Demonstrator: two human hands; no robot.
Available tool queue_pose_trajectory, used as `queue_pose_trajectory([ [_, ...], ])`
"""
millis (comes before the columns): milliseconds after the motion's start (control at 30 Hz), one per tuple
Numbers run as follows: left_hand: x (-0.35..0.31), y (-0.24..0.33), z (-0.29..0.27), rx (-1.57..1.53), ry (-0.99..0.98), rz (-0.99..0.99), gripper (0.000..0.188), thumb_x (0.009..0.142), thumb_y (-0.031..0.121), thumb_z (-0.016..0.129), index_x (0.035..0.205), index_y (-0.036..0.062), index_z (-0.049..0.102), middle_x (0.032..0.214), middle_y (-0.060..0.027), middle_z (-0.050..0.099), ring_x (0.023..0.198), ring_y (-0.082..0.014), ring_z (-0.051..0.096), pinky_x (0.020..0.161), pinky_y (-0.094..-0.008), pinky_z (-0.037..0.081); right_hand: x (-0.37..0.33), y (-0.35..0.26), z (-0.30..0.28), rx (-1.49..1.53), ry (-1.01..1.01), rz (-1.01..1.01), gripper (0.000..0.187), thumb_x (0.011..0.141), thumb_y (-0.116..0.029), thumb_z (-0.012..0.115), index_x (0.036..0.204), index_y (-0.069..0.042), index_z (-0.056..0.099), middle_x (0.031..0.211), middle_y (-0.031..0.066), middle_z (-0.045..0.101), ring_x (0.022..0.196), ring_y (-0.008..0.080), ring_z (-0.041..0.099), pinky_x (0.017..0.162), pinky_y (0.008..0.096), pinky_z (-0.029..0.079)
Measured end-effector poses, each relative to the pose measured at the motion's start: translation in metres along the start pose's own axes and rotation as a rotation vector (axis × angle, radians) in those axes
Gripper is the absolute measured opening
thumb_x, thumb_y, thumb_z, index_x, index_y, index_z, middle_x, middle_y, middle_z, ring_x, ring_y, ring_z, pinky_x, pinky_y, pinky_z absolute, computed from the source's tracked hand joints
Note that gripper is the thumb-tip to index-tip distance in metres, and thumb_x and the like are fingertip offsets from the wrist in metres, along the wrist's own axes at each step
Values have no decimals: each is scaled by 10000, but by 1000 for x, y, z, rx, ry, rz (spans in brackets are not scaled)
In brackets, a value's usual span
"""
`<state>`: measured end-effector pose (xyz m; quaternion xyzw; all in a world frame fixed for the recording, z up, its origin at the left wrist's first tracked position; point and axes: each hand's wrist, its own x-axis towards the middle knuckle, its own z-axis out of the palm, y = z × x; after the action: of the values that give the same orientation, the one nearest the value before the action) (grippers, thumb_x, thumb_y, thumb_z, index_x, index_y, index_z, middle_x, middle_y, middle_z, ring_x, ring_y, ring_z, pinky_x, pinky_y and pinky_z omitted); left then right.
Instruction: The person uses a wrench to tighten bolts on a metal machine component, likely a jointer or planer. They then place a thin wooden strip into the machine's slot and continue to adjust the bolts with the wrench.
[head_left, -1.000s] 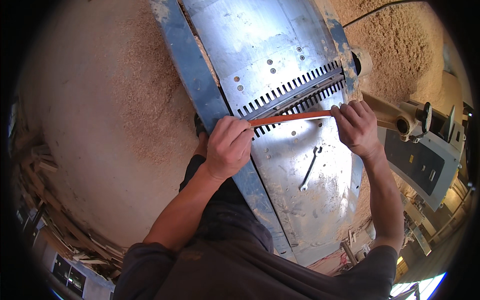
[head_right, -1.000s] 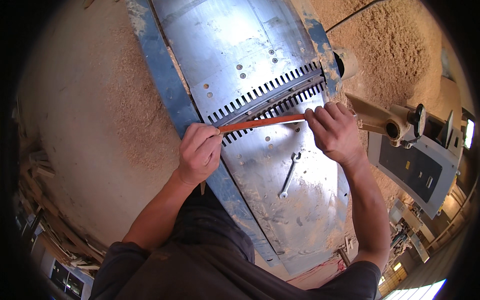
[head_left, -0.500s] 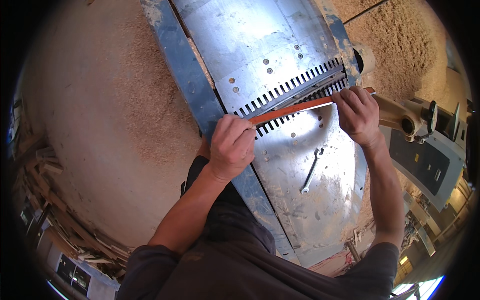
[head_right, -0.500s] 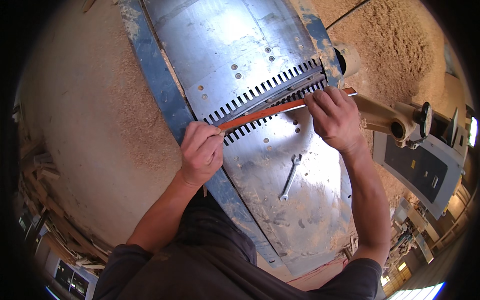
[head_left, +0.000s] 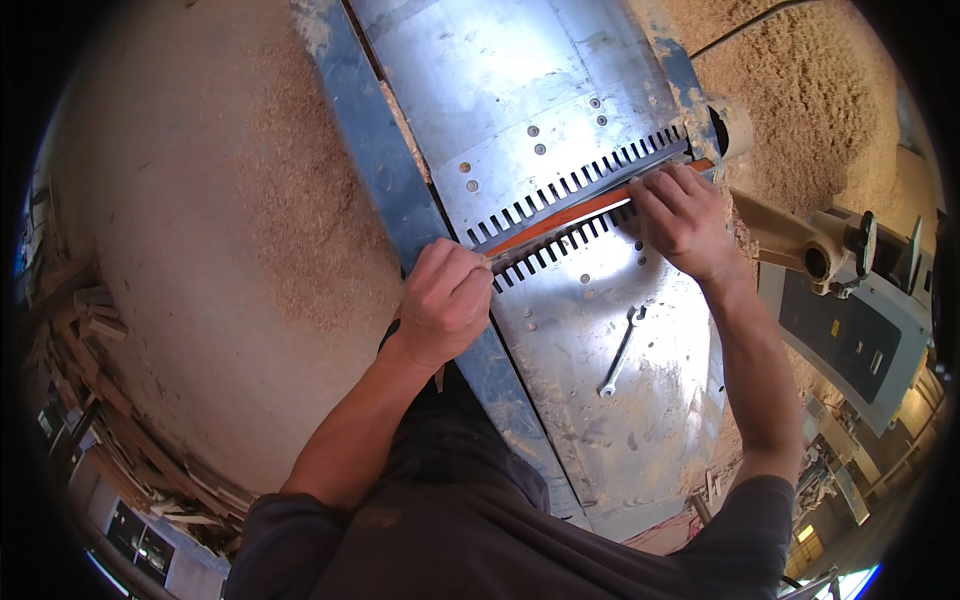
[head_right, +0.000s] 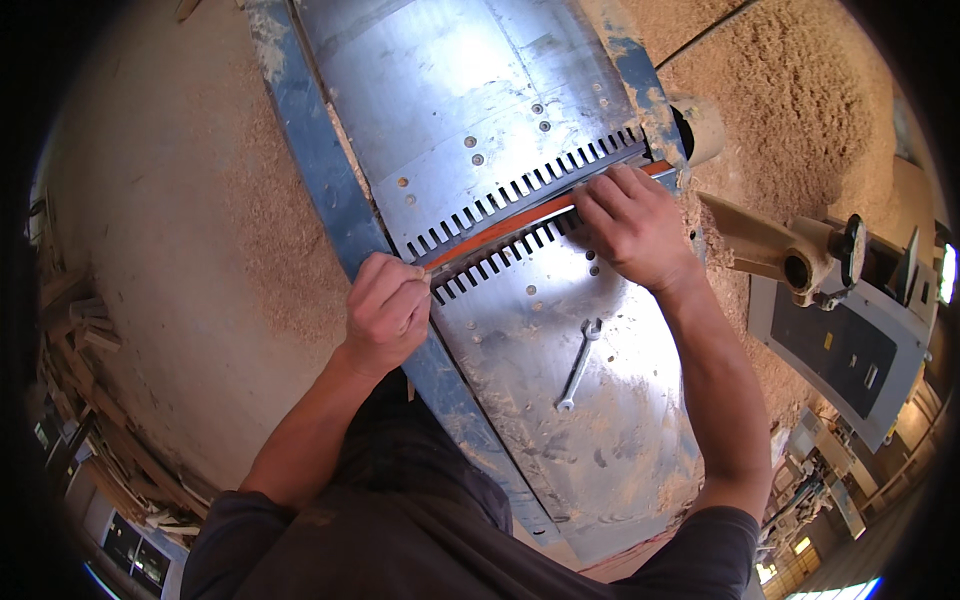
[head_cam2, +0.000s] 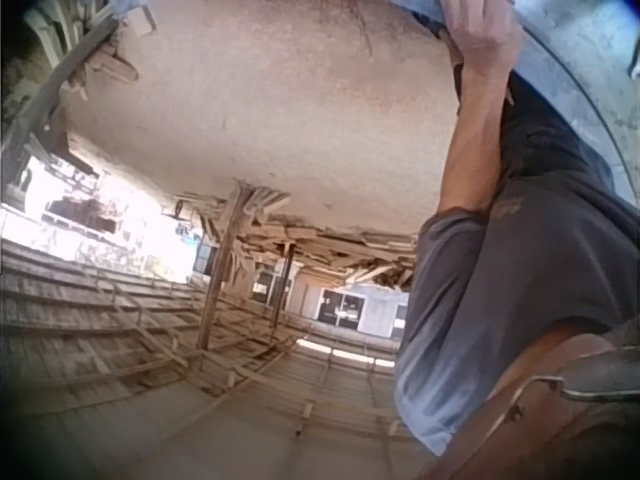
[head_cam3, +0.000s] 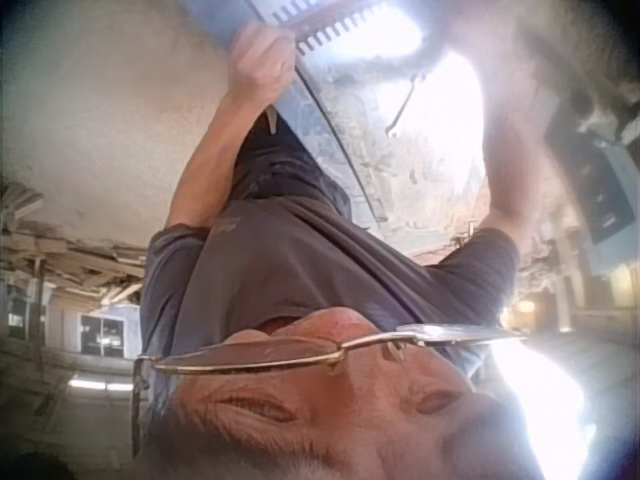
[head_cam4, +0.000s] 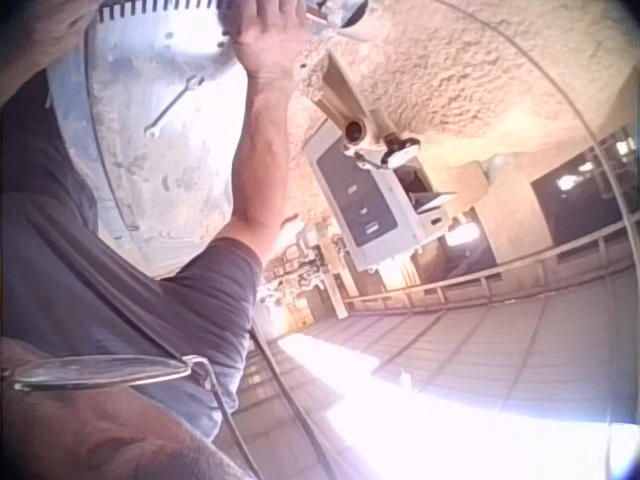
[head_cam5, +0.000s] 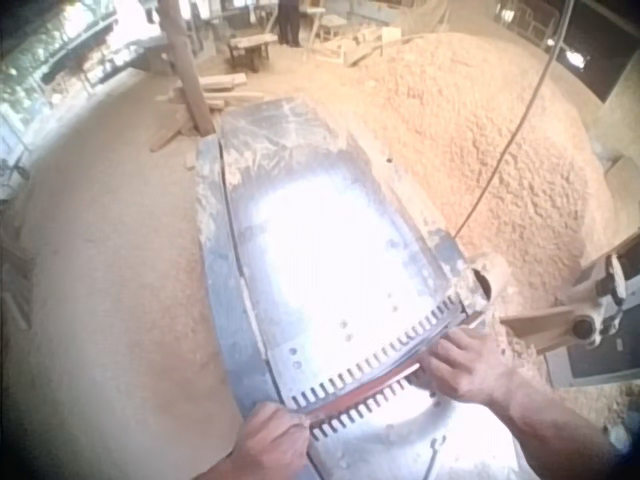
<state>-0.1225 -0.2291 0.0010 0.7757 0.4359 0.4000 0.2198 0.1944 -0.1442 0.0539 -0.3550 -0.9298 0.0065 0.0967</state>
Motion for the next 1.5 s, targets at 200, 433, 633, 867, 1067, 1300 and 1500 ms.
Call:
queue_pose_trajectory([
  [200, 0, 0, -3, 4, -1, 38, 154, 650, -93, 690, 761, -10, 625, 831, -99, 611, 753, -294, 582, 680, -394, 471, -18, 11, 6, 13, 130, 248, 400, 666, -63, 761, 1063, -67, 718, 1014, 70, 697, 965, 278, 660, 818, 395, 548],
  [433, 6, 3, -3, -5, -20, 46, 162, 650, -122, 689, 749, -11, 624, 827, -90, 607, 755, -288, 580, 681, -394, 467, -44, 15, 19, 502, 490, 1153, 309, 925, 33, 651, 1226, -23, 689, 1035, 60, 737, 909, 133, 687, 827, 270, 552],
  [633, 7, 2, -4, -6, -25, 57, 174, 655, -124, 705, 769, -12, 636, 844, -94, 621, 778, -291, 589, 686, -392, 465, -36, 29, 41, 622, 593, 1240, 330, 899, 28, 665, 1224, -24, 685, 980, 52, 750, 872, 119, 687, 826, 285, 559],
  [867, 6, 1, -7, -10, -26, 69, 197, 658, -132, 728, 815, -33, 662, 883, -111, 648, 774, -302, 599, 683, -394, 481, -31, 31, 40, 645, 580, 1258, 357, 912, 29, 696, 1265, -17, 672, 966, 35, 743, 889, 93, 658, 833, 249, 532],
  [1067, 7, 1, -6, -10, -36, 57, 214, 649, -142, 740, 822, -40, 665, 884, -119, 645, 776, -306, 607, 674, -391, 496, -25, 35, 35, 597, 534, 1261, 370, 864, 37, 682, 1231, -16, 673, 913, 73, 761, 844, 131, 694, 808, 293, 554],
  [1300, 7, -2, -6, -23, -45, 81, 208, 660, -147, 735, 818, -34, 661, 883, -114, 636, 768, -303, 607, 662, -388, 497, -15, 37, 23, 560, 438, 1296, 417, 852, 47, 675, 1264, -12, 639, 899, 96, 764, 842, 176, 717, 806, 317, 565],
  [1500, 10, -3, -7, -6, -40, 97, 202, 664, -145, 739, 808, -31, 658, 869, -109, 629, 746, -300, 600, 640, -383, 492, -6, 43, 11, 421, 297, 1263, 408, 837, 43, 675, 1239, -3, 622, 876, 139, 761, 842, 256, 746, 808, 360, 576],
])
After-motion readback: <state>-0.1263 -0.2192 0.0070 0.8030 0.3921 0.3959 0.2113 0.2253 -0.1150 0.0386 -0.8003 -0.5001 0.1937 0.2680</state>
